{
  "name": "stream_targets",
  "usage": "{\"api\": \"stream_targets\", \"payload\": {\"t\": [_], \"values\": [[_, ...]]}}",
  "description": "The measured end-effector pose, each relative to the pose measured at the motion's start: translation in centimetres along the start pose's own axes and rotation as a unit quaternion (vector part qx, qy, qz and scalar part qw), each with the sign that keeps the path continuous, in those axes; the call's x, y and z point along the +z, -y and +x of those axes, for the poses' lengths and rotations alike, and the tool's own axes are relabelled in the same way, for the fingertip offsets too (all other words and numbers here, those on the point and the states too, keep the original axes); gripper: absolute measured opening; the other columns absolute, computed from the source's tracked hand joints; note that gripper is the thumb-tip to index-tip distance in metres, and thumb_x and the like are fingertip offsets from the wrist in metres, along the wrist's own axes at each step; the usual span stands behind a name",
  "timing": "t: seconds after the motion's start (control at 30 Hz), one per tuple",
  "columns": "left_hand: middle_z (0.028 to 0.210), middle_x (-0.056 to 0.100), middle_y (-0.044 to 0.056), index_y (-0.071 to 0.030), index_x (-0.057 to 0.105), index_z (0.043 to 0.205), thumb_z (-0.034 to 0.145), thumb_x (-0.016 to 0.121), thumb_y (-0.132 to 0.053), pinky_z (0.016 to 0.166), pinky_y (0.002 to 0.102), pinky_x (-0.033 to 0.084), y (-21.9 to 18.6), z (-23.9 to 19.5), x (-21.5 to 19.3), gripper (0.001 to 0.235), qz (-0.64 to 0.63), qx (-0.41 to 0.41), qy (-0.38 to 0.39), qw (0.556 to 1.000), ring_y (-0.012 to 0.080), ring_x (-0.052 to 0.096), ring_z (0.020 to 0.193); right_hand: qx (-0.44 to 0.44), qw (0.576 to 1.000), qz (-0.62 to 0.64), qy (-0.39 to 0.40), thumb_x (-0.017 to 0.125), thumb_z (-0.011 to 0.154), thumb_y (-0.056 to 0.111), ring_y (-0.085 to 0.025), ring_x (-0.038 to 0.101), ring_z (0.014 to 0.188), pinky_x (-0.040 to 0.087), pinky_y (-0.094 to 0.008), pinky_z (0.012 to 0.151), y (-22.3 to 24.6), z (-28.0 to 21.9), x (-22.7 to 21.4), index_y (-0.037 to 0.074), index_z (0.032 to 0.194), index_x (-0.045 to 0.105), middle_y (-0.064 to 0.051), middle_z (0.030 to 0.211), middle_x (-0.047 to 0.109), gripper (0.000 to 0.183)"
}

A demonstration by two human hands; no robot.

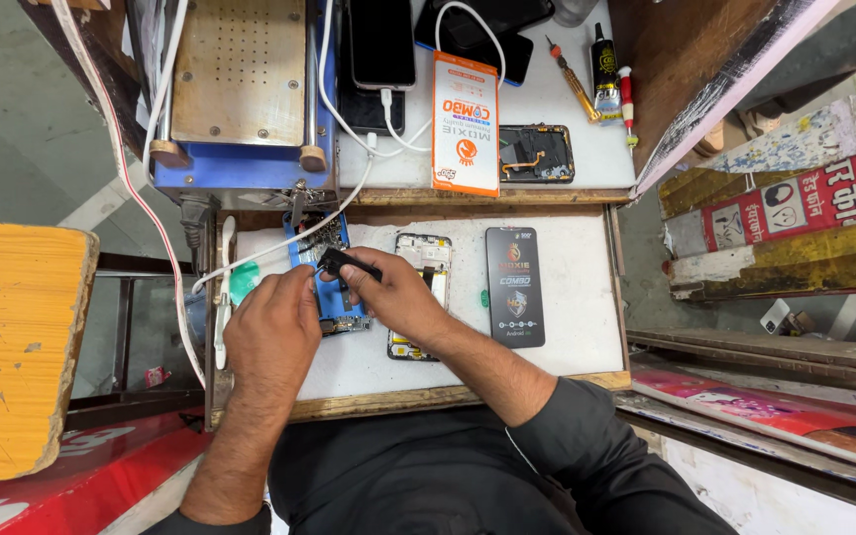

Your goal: The person disassembles a smartphone, removes the motherboard, and places it into another phone chassis. They then reposition the battery and other internal components within the chassis.

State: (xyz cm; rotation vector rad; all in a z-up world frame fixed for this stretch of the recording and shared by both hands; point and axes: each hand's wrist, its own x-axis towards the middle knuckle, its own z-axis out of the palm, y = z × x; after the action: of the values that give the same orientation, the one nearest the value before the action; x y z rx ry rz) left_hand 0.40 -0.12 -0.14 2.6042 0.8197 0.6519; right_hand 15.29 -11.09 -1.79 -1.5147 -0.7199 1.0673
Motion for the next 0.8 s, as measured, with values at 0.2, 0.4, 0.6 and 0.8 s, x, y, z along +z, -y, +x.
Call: {"api": "stream_targets", "payload": {"t": [0.2, 0.4, 0.6, 0.8], "values": [[0.091, 0.073, 0.006, -0.011, 0.073, 0.109, 0.097, 0.071, -0.019, 0.068, 0.04, 0.057, -0.7, 0.0, 0.2, 0.015, -0.019, -0.012, 0.01, 1.0, 0.0265, 0.072, 0.081, -0.021, 1.0, 0.002, -0.013, 0.056, 0.107, 0.021, -0.003, 0.057, 0.077, 0.051, -0.021, 0.065, -0.7, 0.0, 0.1, 0.003, 0.128, 0.066, 0.003, 0.093, 0.069, 0.029], [0.088, 0.072, 0.004, -0.013, 0.074, 0.099, 0.093, 0.077, -0.032, 0.066, 0.04, 0.056, -0.7, 0.7, -0.1, 0.021, 0.003, -0.011, 0.005, 1.0, 0.026, 0.071, 0.081, -0.012, 0.999, -0.026, -0.017, 0.058, 0.106, 0.019, -0.006, 0.061, 0.077, 0.053, -0.023, 0.068, -1.3, 0.1, 0.1, 0.002, 0.131, 0.065, 0.001, 0.09, 0.068, 0.031], [0.088, 0.072, 0.003, -0.014, 0.076, 0.099, 0.095, 0.076, -0.028, 0.069, 0.04, 0.055, -0.2, 0.6, -0.5, 0.015, 0.009, 0.02, -0.008, 1.0, 0.0263, 0.07, 0.082, -0.021, 1.0, -0.001, -0.019, 0.058, 0.106, 0.018, -0.006, 0.061, 0.081, 0.054, -0.024, 0.073, -1.9, 0.1, 0.2, 0.002, 0.131, 0.065, 0.0, 0.096, 0.07, 0.03], [0.091, 0.072, 0.003, -0.012, 0.076, 0.102, 0.094, 0.077, -0.023, 0.07, 0.038, 0.056, -0.6, 0.8, -0.6, 0.013, 0.035, 0.038, -0.047, 0.998, 0.0241, 0.07, 0.081, -0.049, 0.999, 0.01, -0.009, 0.056, 0.109, 0.017, -0.006, 0.058, 0.082, 0.054, -0.024, 0.075, -1.5, 0.2, 0.3, 0.001, 0.128, 0.068, 0.001, 0.105, 0.073, 0.027]]}}
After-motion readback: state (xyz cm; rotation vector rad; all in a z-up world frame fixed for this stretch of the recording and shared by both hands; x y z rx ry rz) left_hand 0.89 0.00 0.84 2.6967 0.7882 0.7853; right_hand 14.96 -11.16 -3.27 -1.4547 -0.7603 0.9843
